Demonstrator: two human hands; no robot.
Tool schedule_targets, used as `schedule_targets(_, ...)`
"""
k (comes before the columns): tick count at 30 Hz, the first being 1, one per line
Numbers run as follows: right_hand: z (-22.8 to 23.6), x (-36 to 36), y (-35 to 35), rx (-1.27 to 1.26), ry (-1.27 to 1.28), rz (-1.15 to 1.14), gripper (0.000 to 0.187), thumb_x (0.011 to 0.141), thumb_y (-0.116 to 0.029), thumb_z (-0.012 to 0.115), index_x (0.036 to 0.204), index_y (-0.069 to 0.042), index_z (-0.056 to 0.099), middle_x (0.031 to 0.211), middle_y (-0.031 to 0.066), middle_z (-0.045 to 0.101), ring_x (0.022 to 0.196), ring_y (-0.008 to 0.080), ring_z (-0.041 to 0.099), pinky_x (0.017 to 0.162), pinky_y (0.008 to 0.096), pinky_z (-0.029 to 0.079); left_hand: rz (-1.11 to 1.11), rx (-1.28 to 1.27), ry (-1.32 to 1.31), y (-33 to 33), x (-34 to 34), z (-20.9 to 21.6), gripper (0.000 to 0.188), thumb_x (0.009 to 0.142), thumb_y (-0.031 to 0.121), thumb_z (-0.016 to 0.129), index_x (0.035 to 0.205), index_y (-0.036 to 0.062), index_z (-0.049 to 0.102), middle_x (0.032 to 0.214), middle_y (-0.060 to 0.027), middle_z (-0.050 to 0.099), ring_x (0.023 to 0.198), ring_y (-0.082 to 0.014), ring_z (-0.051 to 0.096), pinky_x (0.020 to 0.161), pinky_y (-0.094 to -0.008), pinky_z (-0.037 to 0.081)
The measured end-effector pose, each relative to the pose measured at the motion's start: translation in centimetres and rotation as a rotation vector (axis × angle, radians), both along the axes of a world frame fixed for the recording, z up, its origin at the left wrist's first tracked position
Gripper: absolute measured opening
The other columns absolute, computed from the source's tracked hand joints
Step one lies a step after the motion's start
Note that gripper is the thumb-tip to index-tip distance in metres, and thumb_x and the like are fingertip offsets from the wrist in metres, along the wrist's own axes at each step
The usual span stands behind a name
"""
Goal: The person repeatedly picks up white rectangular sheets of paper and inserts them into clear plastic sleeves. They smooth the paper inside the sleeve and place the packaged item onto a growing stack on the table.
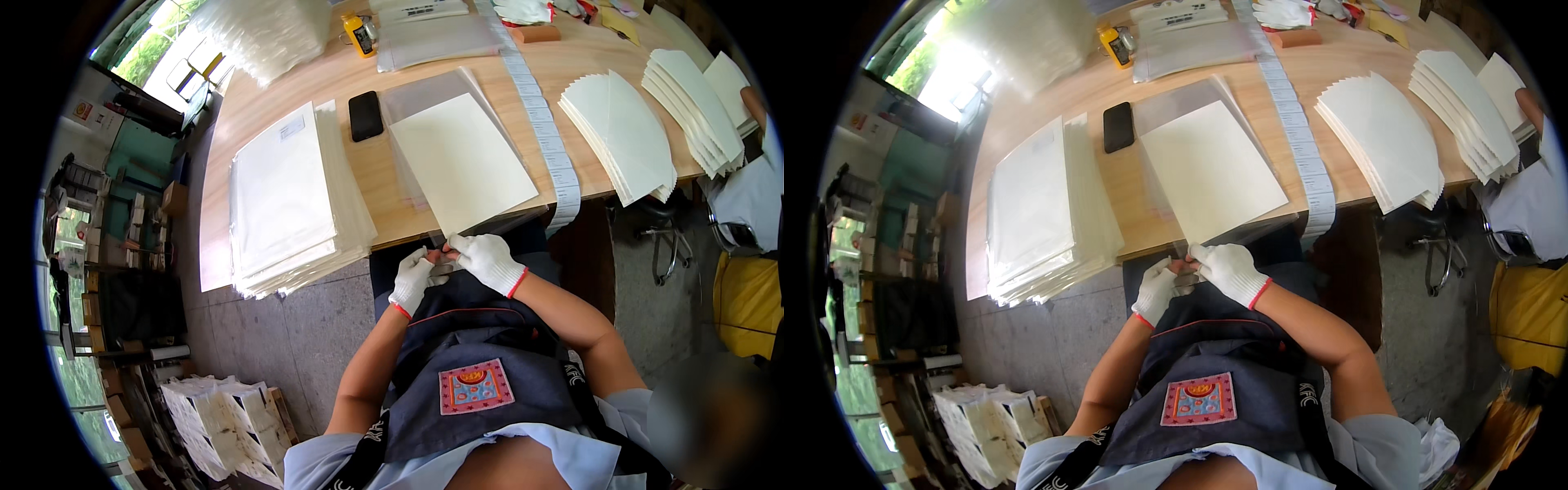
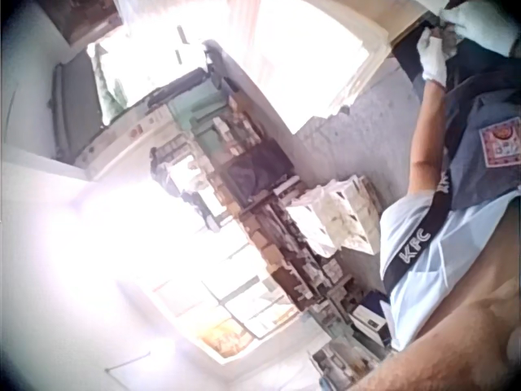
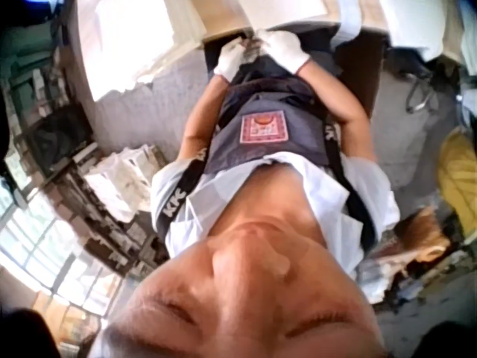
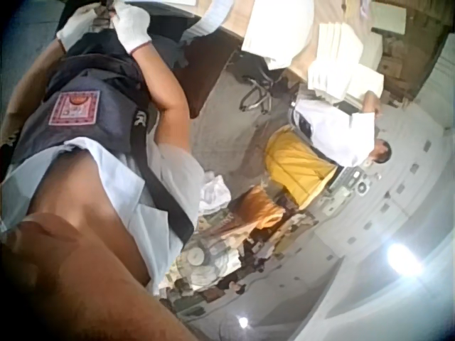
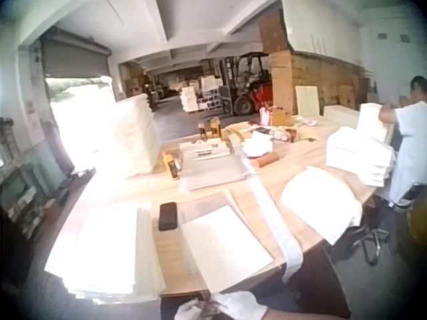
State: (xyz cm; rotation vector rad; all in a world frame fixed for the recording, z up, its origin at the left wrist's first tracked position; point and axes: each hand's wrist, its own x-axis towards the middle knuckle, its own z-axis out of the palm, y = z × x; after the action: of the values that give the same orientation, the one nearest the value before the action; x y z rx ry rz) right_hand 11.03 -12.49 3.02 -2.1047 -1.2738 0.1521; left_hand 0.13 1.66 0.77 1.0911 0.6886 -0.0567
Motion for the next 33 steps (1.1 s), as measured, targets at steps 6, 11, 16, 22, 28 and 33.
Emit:
schedule_targets(6,0.6,-0.2,1.3,-0.289,-0.270,0.089,0.017,0.079,-0.026,0.057,0.087,-0.012,0.051,0.060,0.0076,0.060,0.057,0.0259,0.062,0.048,0.0383,0.047,-0.010,0.047,-0.004,0.0,0.0,-0.1,0.019,0.090,0.018,0.050,0.094,0.0010,0.056,0.088,-0.0088,0.063,0.076,-0.0202,0.064,0.066,-0.0293,0.052)
schedule_targets(11,-0.8,1.1,0.2,-0.076,-0.097,0.233,0.012,0.076,-0.019,0.058,0.084,-0.011,0.053,0.061,0.0074,0.061,0.055,0.0230,0.062,0.050,0.0345,0.048,0.110,-0.071,-0.015,-0.3,0.4,-2.0,0.016,0.088,0.016,0.052,0.089,0.0013,0.056,0.084,-0.0081,0.063,0.073,-0.0193,0.064,0.065,-0.0290,0.053)
schedule_targets(16,-1.3,5.4,-11.5,0.794,0.986,-0.760,0.006,0.087,-0.005,0.045,0.085,-0.004,0.050,0.073,0.0074,0.057,0.057,0.0151,0.057,0.050,0.0238,0.048,0.158,-0.026,-0.046,0.0,-1.6,-1.3,0.016,0.088,0.016,0.053,0.088,0.0008,0.057,0.081,-0.0073,0.062,0.072,-0.0171,0.062,0.065,-0.0288,0.053)
schedule_targets(22,-11.3,3.2,-33.5,-1.461,0.236,-0.211,0.028,0.081,-0.020,0.047,0.089,0.000,0.065,0.095,0.0207,0.063,0.085,0.0332,0.063,0.082,0.0393,0.048,0.031,0.301,-0.099,0.4,-2.7,-1.0,0.019,0.087,0.018,0.057,0.092,0.0004,0.057,0.088,-0.0097,0.063,0.074,-0.0162,0.061,0.065,-0.0266,0.050)
schedule_targets(28,-2.7,3.6,-19.3,-0.321,0.023,-0.569,0.024,0.071,-0.023,0.066,0.087,-0.011,0.055,0.077,0.0098,0.060,0.080,0.0295,0.059,0.071,0.0416,0.047,-0.007,1.745,-0.456,0.3,-1.2,-1.8,0.027,0.064,0.004,0.070,0.088,0.0105,0.059,0.104,-0.0089,0.060,0.069,-0.0223,0.061,0.057,-0.0311,0.049)
schedule_targets(33,3.5,6.3,-10.1,0.007,-0.522,-0.168,0.026,0.060,-0.022,0.072,0.079,-0.011,0.057,0.082,0.0031,0.058,0.084,0.0211,0.055,0.073,0.0373,0.043,-0.087,1.667,-0.582,0.6,0.6,-1.1,0.022,0.063,0.009,0.073,0.074,0.0095,0.054,0.087,-0.0053,0.061,0.067,-0.0245,0.058,0.056,-0.0337,0.047)
